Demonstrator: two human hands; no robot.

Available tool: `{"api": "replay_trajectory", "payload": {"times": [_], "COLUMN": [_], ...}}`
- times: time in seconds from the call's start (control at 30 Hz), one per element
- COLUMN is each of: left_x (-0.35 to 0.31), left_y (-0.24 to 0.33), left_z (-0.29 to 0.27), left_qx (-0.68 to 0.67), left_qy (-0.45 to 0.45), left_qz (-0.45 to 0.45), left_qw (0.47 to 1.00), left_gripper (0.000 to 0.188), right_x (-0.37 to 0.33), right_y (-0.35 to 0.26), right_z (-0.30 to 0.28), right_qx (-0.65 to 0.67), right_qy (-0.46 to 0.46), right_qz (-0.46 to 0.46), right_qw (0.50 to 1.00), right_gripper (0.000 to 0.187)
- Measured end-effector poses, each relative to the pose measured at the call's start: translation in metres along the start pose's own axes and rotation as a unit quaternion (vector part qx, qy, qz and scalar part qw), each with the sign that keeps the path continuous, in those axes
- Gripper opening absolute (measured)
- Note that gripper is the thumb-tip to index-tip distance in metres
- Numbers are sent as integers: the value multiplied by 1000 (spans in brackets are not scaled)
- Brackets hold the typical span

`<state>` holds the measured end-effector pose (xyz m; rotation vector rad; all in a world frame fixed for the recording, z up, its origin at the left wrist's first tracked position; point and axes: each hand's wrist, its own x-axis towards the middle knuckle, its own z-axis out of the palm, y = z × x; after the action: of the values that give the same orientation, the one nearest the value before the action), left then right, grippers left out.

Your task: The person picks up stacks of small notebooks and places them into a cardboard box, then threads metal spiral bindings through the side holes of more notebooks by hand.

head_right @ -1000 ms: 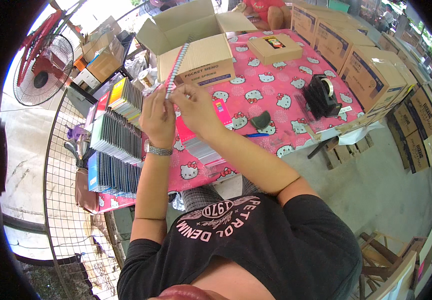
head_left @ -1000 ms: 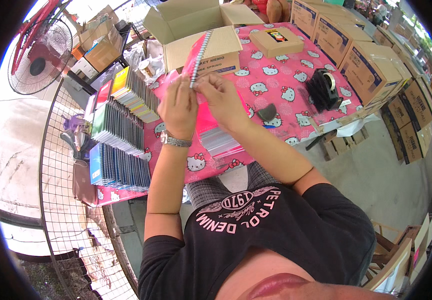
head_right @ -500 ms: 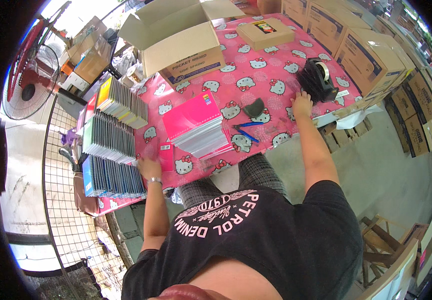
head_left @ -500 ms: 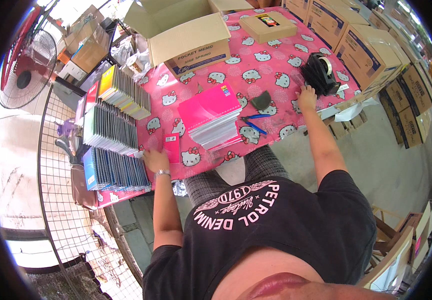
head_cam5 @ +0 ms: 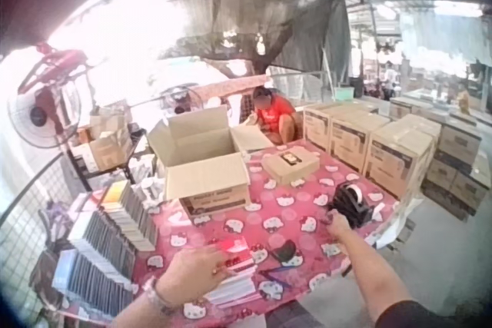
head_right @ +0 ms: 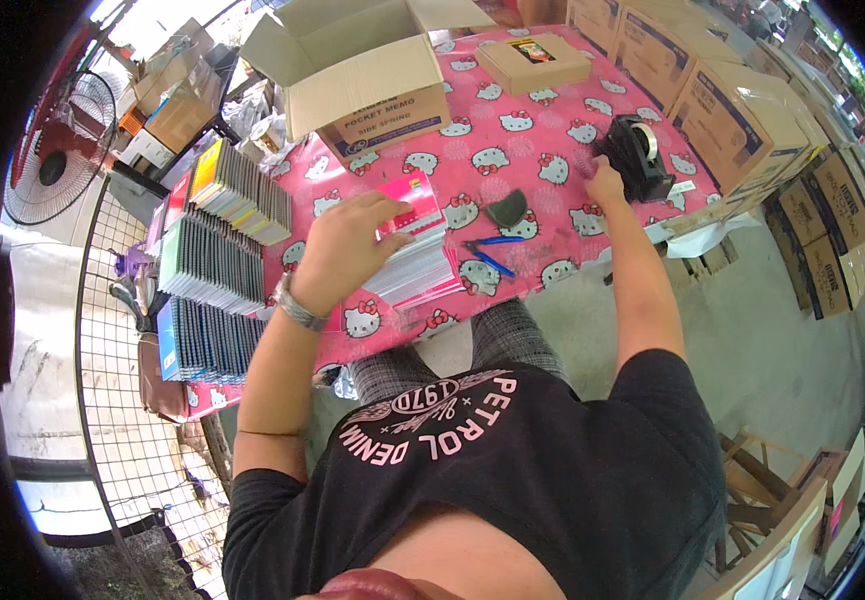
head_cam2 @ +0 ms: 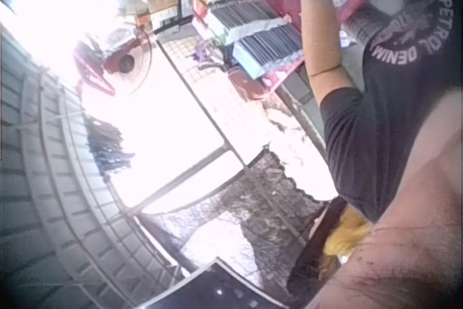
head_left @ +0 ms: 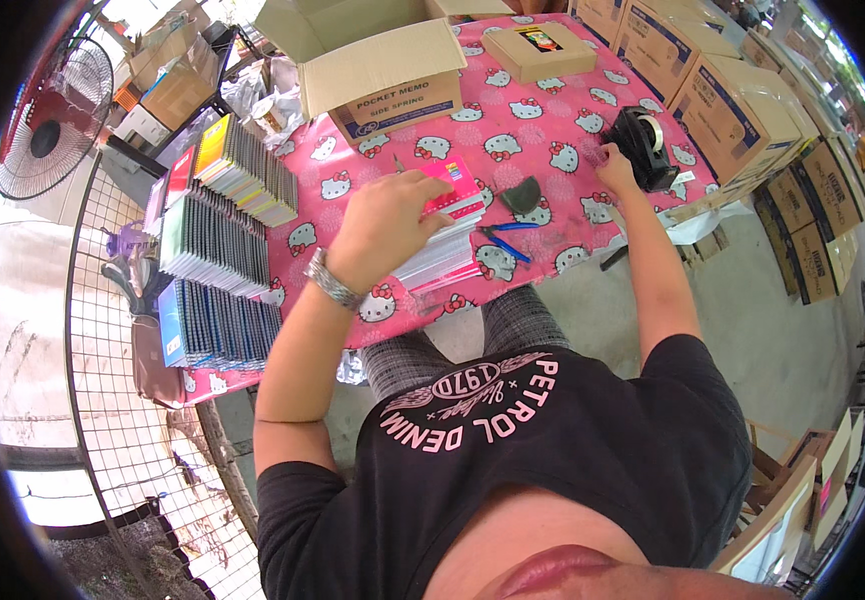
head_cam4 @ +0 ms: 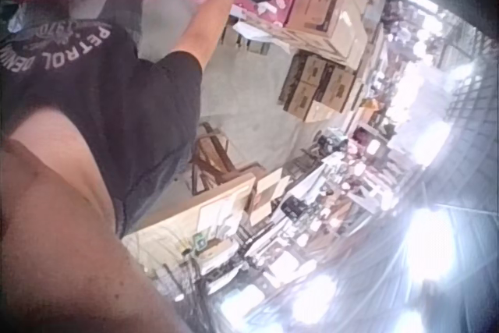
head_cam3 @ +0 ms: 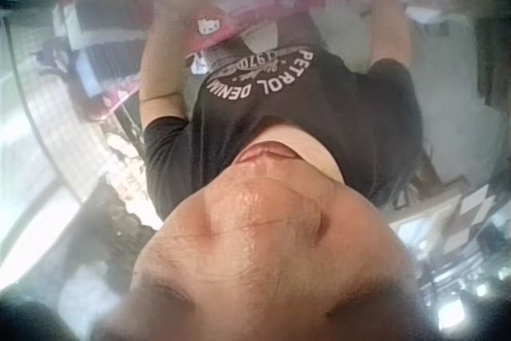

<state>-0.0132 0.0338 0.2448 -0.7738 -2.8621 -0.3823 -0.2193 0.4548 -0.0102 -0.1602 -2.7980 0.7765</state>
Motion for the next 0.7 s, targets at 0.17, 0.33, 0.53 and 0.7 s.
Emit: {"api": "replay_trajectory", "payload": {"times": [0.17,0.33,0.53,0.7], "left_x": [17,14,16,14], "left_y": [-5,-4,1,0], "left_z": [-35,-9,-2,-2], "left_qx": [4,66,56,56], "left_qy": [20,153,200,205], "left_qz": [-19,33,42,45], "left_qw": [1000,986,977,976], "left_gripper": [25,16,15,14], "right_x": [24,-90,-129,-127], "right_y": [-41,-249,-296,-293], "right_z": [-33,-123,-128,-134], "right_qx": [47,388,342,319], "right_qy": [35,-127,-84,-42], "right_qz": [-115,-291,-351,-390], "right_qw": [992,865,868,863], "right_gripper": [37,39,24,23]}}
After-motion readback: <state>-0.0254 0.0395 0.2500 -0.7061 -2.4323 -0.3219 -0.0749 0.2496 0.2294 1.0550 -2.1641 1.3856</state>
